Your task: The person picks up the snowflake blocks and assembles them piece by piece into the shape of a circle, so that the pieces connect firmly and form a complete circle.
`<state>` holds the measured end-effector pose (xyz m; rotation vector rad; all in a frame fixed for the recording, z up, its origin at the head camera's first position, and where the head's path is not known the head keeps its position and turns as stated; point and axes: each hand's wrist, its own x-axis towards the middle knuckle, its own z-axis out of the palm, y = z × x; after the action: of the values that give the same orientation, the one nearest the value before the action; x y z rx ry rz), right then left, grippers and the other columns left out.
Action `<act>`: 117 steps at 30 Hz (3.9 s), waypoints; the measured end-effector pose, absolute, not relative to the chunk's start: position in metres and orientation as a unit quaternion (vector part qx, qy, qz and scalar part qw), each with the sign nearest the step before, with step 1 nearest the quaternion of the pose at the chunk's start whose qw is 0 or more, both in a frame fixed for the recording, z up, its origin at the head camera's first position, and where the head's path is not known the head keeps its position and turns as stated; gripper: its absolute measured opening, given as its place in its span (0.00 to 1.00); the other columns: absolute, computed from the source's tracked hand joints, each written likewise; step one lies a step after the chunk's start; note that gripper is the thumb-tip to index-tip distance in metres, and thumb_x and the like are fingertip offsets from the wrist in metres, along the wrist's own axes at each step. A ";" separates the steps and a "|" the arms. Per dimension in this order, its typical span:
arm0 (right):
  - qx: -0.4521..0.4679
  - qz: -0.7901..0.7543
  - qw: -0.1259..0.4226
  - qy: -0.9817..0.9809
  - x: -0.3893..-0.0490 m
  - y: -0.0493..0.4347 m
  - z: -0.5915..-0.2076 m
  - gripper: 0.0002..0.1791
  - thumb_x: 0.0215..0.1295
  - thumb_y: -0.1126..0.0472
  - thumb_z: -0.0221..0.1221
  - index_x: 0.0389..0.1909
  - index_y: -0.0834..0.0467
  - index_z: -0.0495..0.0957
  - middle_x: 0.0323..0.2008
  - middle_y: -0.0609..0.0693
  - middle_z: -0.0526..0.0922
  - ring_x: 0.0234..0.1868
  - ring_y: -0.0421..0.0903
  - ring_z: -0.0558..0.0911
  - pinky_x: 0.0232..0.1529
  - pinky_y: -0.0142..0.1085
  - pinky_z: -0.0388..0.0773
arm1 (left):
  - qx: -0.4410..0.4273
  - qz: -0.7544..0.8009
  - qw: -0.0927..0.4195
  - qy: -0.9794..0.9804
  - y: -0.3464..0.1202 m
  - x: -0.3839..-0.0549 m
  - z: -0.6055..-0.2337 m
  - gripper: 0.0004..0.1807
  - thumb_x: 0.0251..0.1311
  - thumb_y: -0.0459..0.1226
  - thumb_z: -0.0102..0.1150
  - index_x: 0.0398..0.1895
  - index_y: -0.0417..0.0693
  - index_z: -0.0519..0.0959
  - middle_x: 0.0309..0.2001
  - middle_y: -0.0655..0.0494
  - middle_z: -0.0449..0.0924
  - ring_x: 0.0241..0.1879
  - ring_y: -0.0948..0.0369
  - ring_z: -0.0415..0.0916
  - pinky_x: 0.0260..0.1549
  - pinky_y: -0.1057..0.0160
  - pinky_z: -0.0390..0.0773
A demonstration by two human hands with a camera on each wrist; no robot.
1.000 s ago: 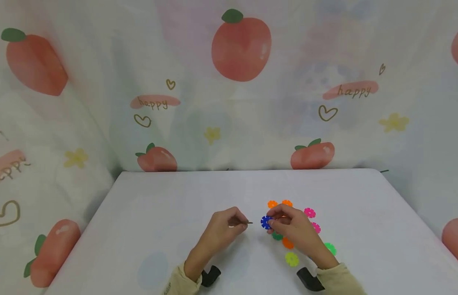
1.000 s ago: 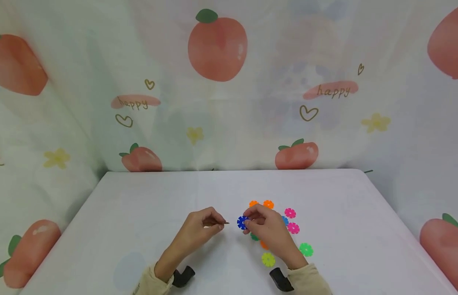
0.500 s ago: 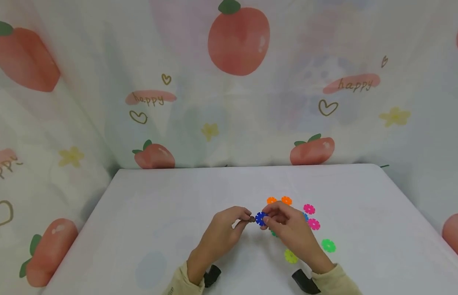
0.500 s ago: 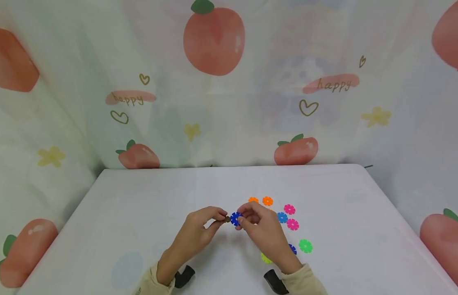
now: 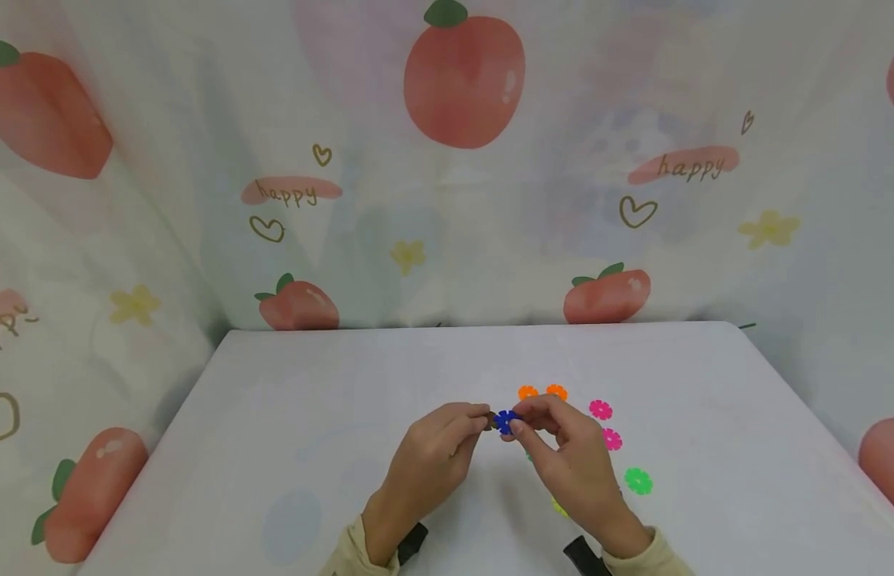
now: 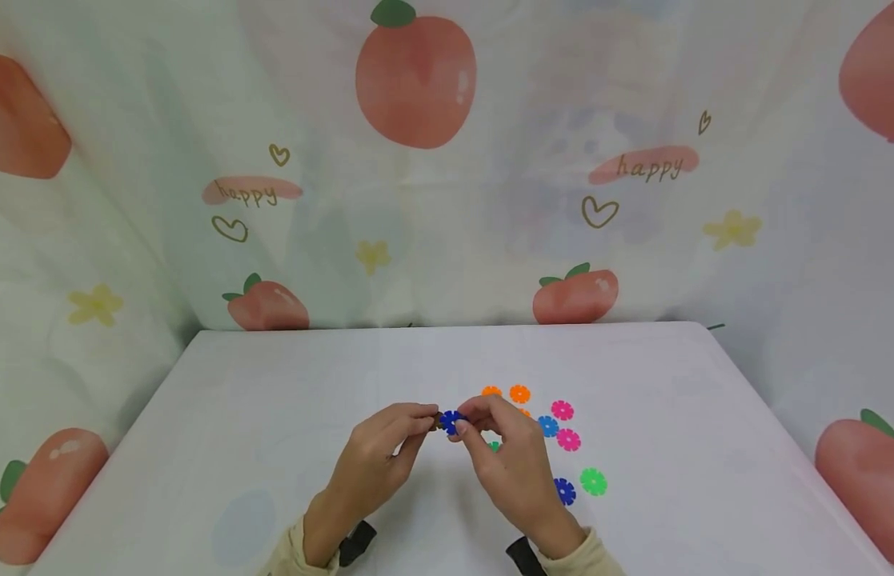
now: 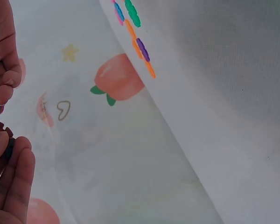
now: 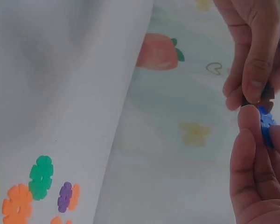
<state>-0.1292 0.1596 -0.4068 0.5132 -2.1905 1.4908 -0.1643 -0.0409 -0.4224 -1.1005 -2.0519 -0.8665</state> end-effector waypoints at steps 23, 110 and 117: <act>0.086 0.667 0.051 -0.739 -0.137 0.172 -0.410 0.09 0.75 0.69 0.65 0.51 0.69 0.82 0.38 0.61 0.86 0.35 0.52 0.90 0.43 0.39 0.87 | -0.364 -0.476 0.183 -0.780 -0.047 -0.173 -0.429 0.07 0.68 0.25 0.69 0.45 0.41 0.86 0.41 0.55 0.89 0.39 0.63 0.85 0.44 0.64 0.85; 0.082 0.642 -0.043 -0.761 -0.152 0.206 -0.429 0.10 0.73 0.71 0.64 0.46 0.71 0.74 0.41 0.63 0.86 0.39 0.61 0.90 0.44 0.40 0.87 | -0.295 -0.472 0.106 -0.824 -0.053 -0.182 -0.444 0.06 0.68 0.26 0.68 0.44 0.42 0.85 0.40 0.55 0.89 0.38 0.62 0.82 0.34 0.61 0.82; 0.108 0.656 -0.029 -0.747 -0.155 0.190 -0.428 0.07 0.73 0.74 0.62 0.45 0.72 0.74 0.42 0.64 0.85 0.42 0.65 0.89 0.44 0.40 0.88 | -0.293 -0.472 0.097 -0.825 -0.051 -0.180 -0.442 0.07 0.68 0.27 0.69 0.45 0.42 0.84 0.41 0.56 0.89 0.39 0.62 0.81 0.35 0.64 0.82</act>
<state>-0.1547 0.1904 -0.4275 0.3466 -2.3910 2.0990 -0.1800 -0.0512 -0.4417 -0.8685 -2.4441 -1.3990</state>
